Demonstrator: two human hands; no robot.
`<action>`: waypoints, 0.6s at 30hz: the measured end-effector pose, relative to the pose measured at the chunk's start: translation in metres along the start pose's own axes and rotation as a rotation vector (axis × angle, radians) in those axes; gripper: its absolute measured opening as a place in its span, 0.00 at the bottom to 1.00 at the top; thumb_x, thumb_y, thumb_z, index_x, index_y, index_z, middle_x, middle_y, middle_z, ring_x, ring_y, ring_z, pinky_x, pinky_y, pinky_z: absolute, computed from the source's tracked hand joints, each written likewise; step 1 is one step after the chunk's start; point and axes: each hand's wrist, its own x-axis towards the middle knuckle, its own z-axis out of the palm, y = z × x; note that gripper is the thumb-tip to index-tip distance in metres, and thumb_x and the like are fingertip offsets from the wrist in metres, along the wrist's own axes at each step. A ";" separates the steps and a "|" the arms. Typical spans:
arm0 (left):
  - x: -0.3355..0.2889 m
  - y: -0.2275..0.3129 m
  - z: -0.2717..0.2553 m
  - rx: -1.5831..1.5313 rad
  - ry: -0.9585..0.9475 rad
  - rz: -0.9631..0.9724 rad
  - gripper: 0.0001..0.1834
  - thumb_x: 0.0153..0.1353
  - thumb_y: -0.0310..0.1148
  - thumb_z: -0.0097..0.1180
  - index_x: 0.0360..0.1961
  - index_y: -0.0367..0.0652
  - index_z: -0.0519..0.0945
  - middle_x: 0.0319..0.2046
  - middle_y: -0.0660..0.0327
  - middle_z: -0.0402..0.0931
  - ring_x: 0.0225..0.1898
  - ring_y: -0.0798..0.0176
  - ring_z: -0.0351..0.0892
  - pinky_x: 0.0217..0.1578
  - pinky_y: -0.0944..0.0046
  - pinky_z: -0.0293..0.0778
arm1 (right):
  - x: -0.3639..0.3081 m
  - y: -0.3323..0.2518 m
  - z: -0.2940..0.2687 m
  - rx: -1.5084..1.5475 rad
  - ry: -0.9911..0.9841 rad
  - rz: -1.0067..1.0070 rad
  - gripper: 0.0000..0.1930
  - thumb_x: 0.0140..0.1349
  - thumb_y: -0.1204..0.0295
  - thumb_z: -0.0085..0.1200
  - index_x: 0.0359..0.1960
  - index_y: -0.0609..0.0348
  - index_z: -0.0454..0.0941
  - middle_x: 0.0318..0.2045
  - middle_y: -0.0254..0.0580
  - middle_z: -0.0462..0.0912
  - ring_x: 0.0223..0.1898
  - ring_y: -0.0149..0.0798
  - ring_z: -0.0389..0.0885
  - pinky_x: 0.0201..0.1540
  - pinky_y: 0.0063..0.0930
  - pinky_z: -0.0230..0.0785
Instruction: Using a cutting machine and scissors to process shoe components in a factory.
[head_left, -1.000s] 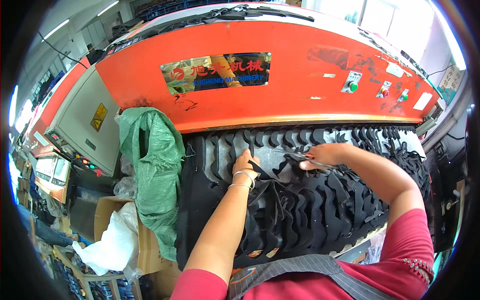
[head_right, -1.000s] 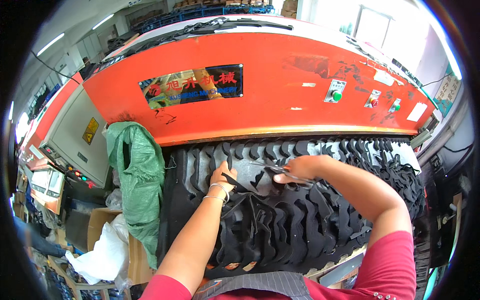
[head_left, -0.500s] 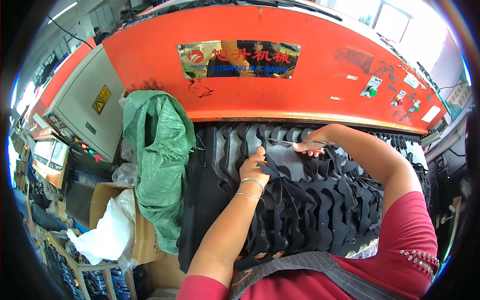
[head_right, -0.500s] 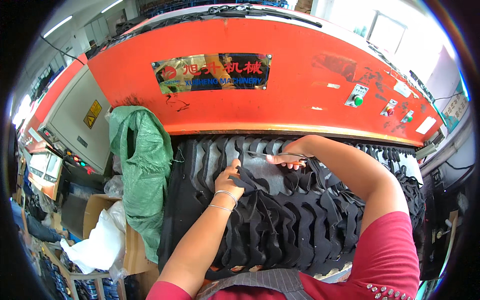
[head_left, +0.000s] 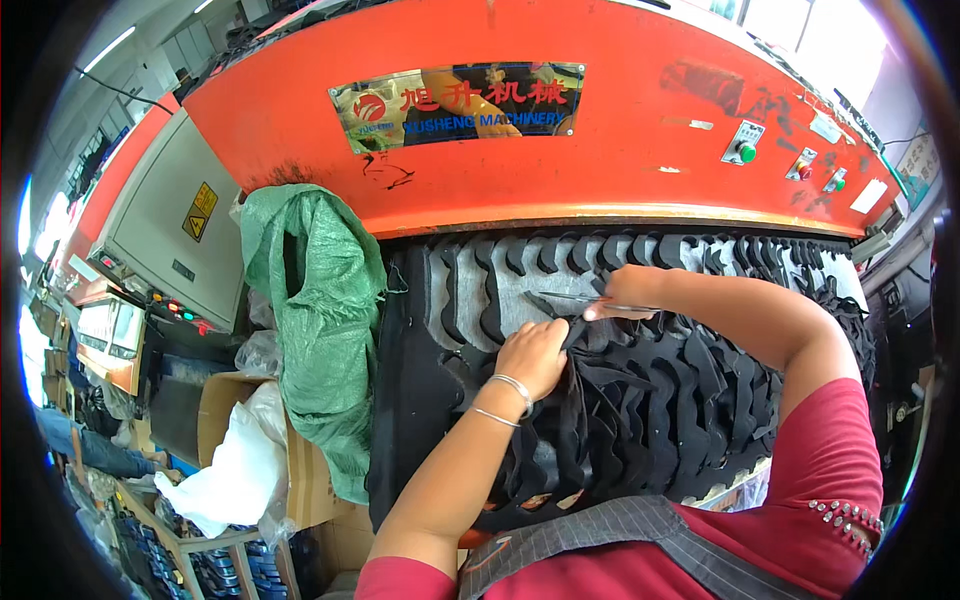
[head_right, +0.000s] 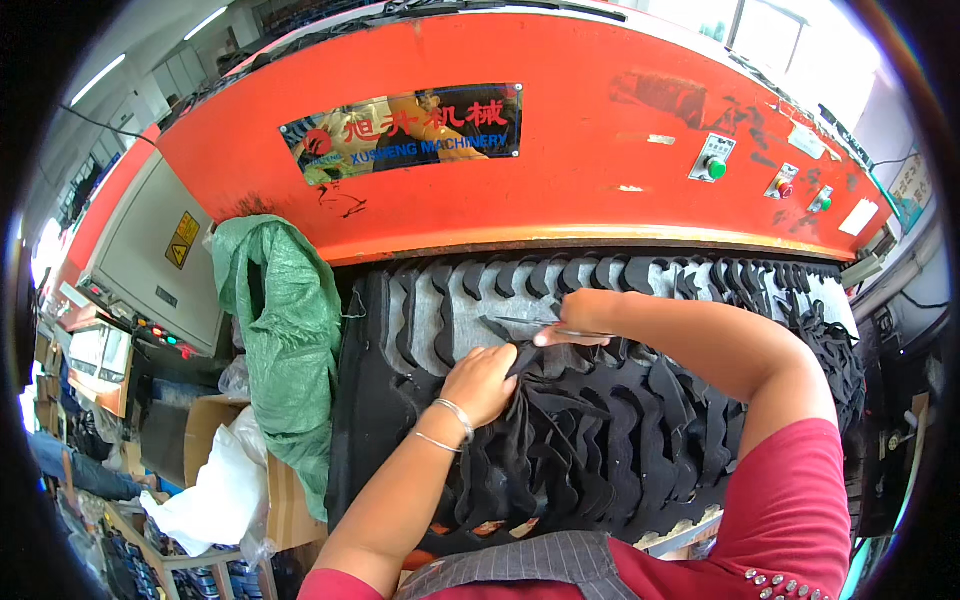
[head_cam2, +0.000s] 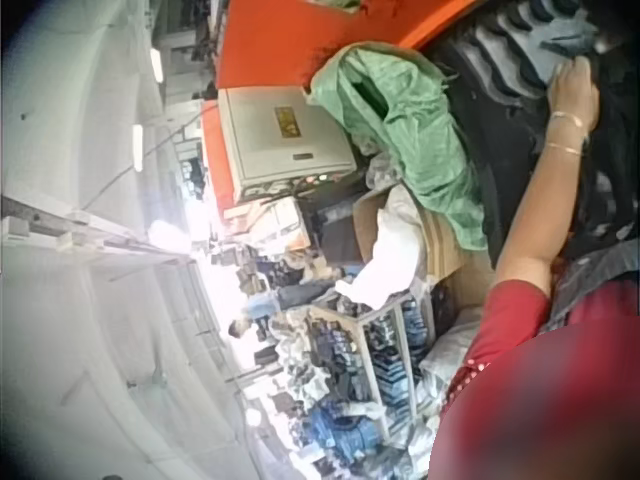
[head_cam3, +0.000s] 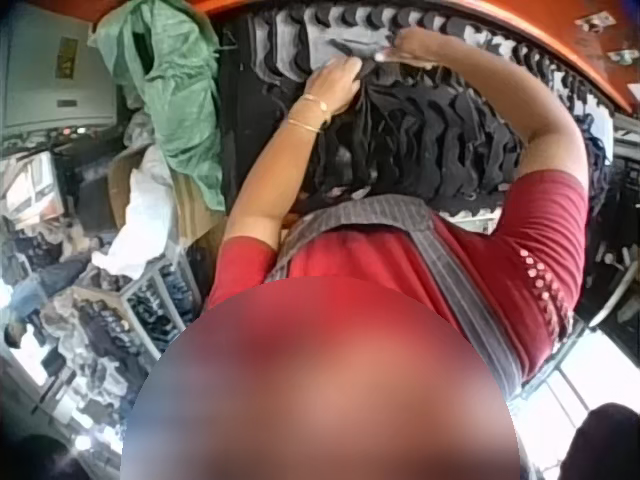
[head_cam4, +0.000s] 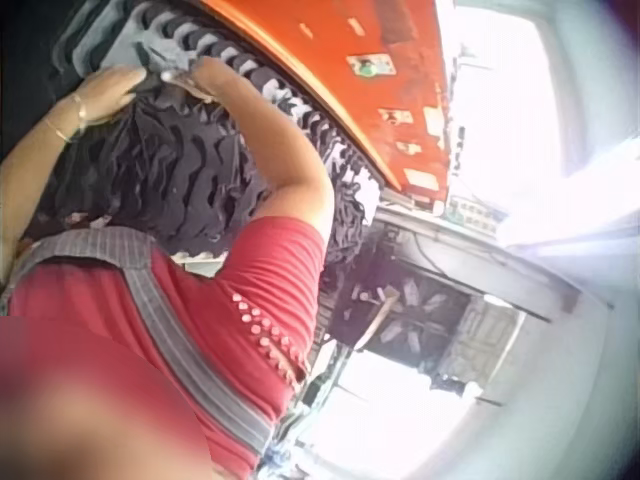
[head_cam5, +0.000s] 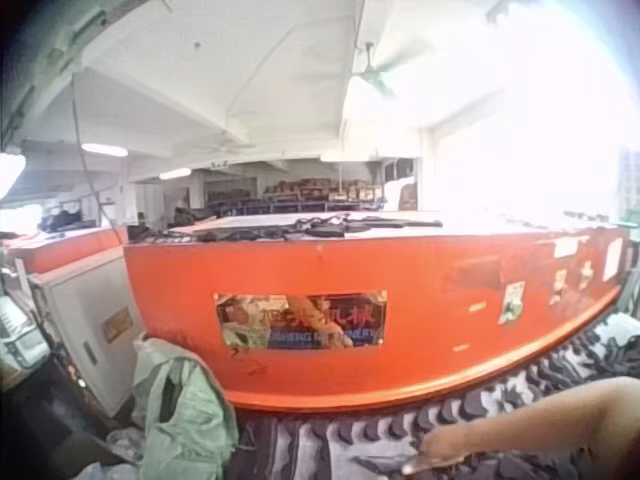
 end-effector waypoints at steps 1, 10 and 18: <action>-0.003 -0.007 -0.001 -0.030 -0.009 0.090 0.19 0.49 0.31 0.60 0.42 0.40 0.70 0.41 0.49 0.72 0.48 0.48 0.71 0.48 0.55 0.68 | -0.002 0.005 0.003 0.028 0.018 -0.024 0.46 0.53 0.28 0.28 0.25 0.68 0.78 0.25 0.55 0.78 0.28 0.51 0.79 0.40 0.43 0.71; 0.047 -0.077 -0.010 -0.460 0.403 -0.655 0.36 0.49 0.46 0.61 0.47 0.22 0.69 0.42 0.39 0.75 0.44 0.44 0.77 0.45 0.55 0.72 | 0.029 -0.004 -0.024 0.052 0.140 -0.093 0.52 0.47 0.23 0.21 0.37 0.63 0.79 0.30 0.56 0.79 0.36 0.50 0.79 0.41 0.45 0.70; 0.022 -0.051 -0.025 -0.048 0.206 -0.463 0.17 0.60 0.40 0.47 0.37 0.34 0.74 0.34 0.40 0.77 0.40 0.43 0.77 0.43 0.52 0.72 | 0.051 -0.052 -0.069 0.242 -0.140 0.034 0.56 0.39 0.19 0.25 0.37 0.69 0.73 0.23 0.40 0.70 0.27 0.36 0.73 0.34 0.33 0.71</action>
